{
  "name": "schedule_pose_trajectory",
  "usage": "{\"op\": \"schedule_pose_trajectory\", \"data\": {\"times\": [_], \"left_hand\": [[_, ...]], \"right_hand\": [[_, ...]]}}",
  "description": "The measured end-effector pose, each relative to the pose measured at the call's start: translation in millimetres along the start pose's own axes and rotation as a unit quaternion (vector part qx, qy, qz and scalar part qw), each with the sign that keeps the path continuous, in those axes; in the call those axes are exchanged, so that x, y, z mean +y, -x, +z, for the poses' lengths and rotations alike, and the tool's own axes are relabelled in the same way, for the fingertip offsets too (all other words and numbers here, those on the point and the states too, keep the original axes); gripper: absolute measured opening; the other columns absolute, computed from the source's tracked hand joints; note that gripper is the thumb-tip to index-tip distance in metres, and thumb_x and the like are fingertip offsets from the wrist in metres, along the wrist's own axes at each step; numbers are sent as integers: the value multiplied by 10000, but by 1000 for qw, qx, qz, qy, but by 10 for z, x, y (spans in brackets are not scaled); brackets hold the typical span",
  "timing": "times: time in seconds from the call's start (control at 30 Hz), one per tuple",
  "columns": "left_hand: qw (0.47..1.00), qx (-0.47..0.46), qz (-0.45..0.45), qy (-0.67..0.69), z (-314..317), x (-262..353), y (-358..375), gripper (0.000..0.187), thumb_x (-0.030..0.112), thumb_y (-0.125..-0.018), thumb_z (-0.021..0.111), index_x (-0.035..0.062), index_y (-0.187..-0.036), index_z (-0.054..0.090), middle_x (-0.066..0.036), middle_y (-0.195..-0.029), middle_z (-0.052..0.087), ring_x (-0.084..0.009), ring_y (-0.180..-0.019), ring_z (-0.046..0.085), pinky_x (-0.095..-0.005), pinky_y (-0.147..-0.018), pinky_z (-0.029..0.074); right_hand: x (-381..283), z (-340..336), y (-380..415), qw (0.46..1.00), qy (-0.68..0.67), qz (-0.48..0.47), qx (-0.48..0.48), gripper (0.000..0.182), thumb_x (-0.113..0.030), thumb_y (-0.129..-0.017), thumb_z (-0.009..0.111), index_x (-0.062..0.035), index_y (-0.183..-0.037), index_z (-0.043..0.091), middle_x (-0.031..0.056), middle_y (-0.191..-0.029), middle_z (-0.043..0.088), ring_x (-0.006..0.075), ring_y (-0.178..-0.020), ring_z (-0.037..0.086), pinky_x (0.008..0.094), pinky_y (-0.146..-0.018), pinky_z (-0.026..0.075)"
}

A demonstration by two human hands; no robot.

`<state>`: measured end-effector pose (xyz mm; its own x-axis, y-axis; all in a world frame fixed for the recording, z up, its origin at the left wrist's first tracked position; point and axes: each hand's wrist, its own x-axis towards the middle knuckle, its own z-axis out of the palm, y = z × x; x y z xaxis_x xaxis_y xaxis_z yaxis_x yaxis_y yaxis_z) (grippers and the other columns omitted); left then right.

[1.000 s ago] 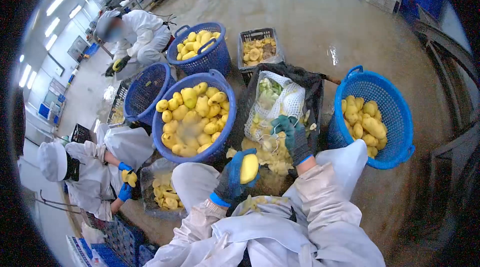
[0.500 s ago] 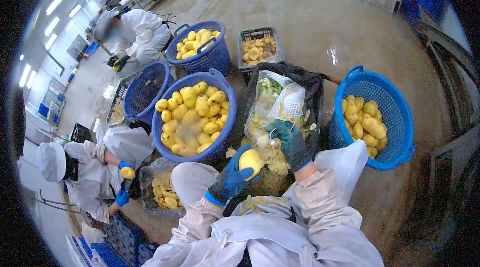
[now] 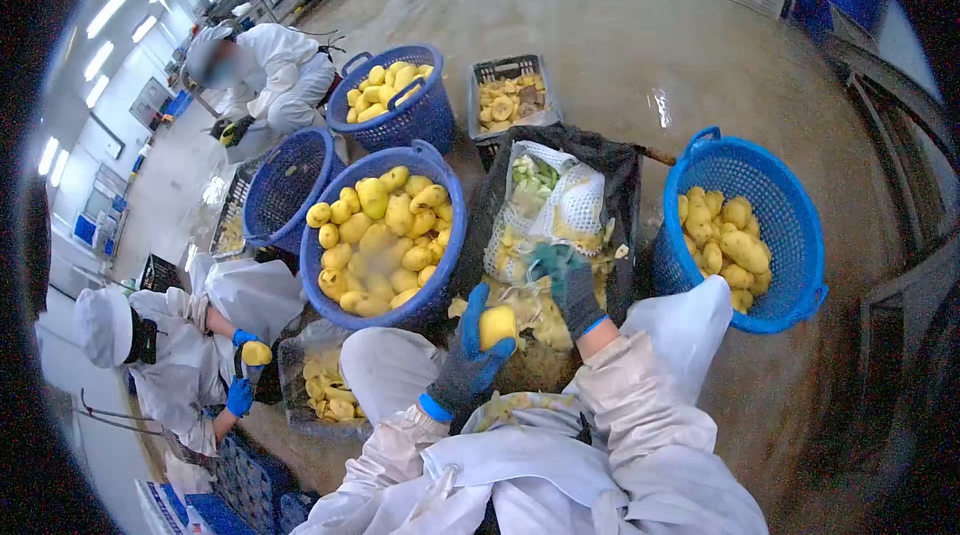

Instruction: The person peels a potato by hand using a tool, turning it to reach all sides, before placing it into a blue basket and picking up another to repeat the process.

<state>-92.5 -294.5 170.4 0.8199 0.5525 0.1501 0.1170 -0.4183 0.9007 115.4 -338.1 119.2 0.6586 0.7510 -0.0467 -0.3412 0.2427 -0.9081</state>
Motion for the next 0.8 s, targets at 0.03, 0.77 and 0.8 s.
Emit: {"op": "schedule_pose_trajectory", "data": {"times": [0.03, 0.77, 0.8], "left_hand": [[1000, 0, -6, -2, -3, -22, 9, 809, 144, -824, 660, -23, -1453, 179, -223, -1428, 350, -326, -1277, 396, -392, -1039, 337], [934, -3, -129, 333, 17, 51, -23, 677, 162, -842, 614, 65, -1428, 289, -106, -1301, 450, -219, -1155, 484, -327, -935, 436], [907, -22, -162, 389, 6, 58, -10, 667, 155, -842, 612, 83, -1426, 299, -94, -1272, 471, -203, -1122, 506, -316, -898, 464]], "right_hand": [[-71, -38, 0, 997, 67, -25, 26, 178, -159, -913, 557, -6, -928, 647, 83, -824, 664, 151, -702, 630, 274, -646, 499], [-91, -21, -21, 922, 265, -276, -63, 219, -165, -942, 491, -18, -911, 650, 75, -853, 659, 161, -721, 625, 310, -673, 512], [-85, -36, -56, 856, 380, -347, -40, 221, -157, -945, 481, -18, -913, 650, 71, -859, 656, 158, -732, 624, 308, -679, 510]]}}
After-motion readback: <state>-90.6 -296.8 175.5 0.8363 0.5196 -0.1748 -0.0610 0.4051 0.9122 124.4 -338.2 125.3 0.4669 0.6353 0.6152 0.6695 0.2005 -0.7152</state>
